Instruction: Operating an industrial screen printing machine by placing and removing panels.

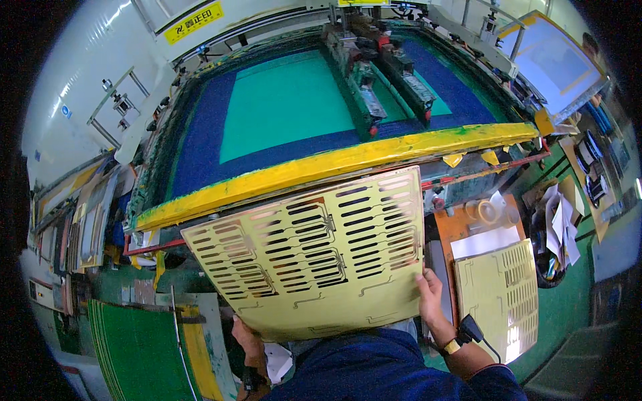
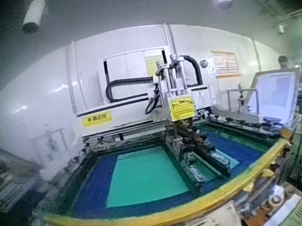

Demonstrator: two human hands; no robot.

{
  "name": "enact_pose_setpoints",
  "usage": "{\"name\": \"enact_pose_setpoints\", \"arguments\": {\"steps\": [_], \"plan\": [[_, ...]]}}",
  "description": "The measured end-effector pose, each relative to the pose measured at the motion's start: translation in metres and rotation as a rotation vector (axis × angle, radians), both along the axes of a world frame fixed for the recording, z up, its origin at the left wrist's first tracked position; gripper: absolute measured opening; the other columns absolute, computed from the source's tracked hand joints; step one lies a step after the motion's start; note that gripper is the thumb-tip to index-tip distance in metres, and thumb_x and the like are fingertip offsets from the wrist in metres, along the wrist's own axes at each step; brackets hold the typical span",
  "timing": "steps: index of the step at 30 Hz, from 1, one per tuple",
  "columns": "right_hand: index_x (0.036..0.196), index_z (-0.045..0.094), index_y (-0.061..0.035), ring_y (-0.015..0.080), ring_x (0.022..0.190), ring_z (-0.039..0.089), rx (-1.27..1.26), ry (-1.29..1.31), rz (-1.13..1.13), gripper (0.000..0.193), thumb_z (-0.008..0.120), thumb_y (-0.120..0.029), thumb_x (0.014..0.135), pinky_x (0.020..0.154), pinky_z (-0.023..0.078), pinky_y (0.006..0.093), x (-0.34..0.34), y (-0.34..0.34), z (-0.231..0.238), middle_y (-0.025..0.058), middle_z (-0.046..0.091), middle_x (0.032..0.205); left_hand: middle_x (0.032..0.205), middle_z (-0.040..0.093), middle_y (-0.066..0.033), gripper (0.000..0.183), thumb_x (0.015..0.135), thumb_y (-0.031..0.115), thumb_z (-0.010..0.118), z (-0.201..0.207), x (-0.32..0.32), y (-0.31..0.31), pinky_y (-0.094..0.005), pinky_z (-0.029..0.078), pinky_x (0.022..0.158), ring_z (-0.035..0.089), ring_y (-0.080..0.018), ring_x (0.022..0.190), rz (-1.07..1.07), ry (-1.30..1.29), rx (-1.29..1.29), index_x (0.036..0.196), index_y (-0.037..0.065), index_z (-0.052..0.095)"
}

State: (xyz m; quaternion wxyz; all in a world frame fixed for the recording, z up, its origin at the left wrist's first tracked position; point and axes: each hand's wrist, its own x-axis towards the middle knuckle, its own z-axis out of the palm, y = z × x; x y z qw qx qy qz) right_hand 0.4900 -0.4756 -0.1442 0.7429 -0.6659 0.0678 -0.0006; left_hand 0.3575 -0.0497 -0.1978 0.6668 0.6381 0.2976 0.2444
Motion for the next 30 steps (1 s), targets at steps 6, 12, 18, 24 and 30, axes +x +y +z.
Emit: {"name": "enact_pose_setpoints", "arguments": {"steps": [6,12,18,24,30], "plan": [[0.109,0.057,0.0009,0.0084,0.092,0.055,-0.004,0.007,0.002,0.021,0.051,-0.016,0.098,0.084,0.043,0.0243,-0.001,-0.001,0.002,0.0019,0.063,0.102,0.104,0.066,-0.0098,0.046,0.104,0.031,0.034,-0.002,0.000,-0.004,-0.0332,0.048,0.082,0.060,-0.0171,0.093,0.016,-0.041,-0.079,0.110,-0.005,0.062],[0.109,0.056,0.0012,0.0090,0.093,0.054,0.019,0.005,0.021,0.022,0.053,-0.017,0.098,0.085,0.043,0.0253,0.000,0.000,-0.003,0.0031,0.062,0.102,0.103,0.067,-0.0109,0.049,0.104,0.034,0.033,0.012,0.003,-0.008,-0.0336,0.048,0.081,0.061,-0.0176,0.092,0.052,0.023,-0.073,0.108,-0.005,0.062],[0.113,0.056,0.0027,0.0098,0.096,0.055,0.035,-0.027,0.023,0.025,0.056,-0.016,0.097,0.087,0.043,0.0259,0.000,0.000,-0.003,0.0043,0.062,0.106,0.106,0.066,-0.0112,0.049,0.104,0.034,0.033,0.019,0.005,-0.010,-0.0342,0.049,0.083,0.061,-0.0187,0.093,0.016,0.062,-0.050,0.111,-0.005,0.061],[0.113,0.058,0.0043,0.0126,0.097,0.055,-0.117,-0.024,0.025,0.026,0.059,-0.015,0.094,0.088,0.043,0.0271,-0.001,-0.009,-0.004,0.0055,0.062,0.105,0.106,0.066,-0.0116,0.048,0.104,0.033,0.034,0.021,0.005,-0.011,-0.0354,0.049,0.084,0.061,-0.0199,0.094,-0.004,0.145,0.080,0.113,-0.005,0.061],[0.114,0.060,0.0028,0.0268,0.094,0.060,-0.618,-0.110,0.138,0.029,0.062,-0.014,0.091,0.086,0.046,0.0328,0.004,-0.020,0.028,0.0168,0.063,0.099,0.105,0.066,-0.0118,0.047,0.103,0.033,0.035,0.004,0.001,-0.008,-0.0368,0.049,0.082,0.061,-0.0201,0.093,0.074,0.037,-0.114,0.112,-0.005,0.062]]}}
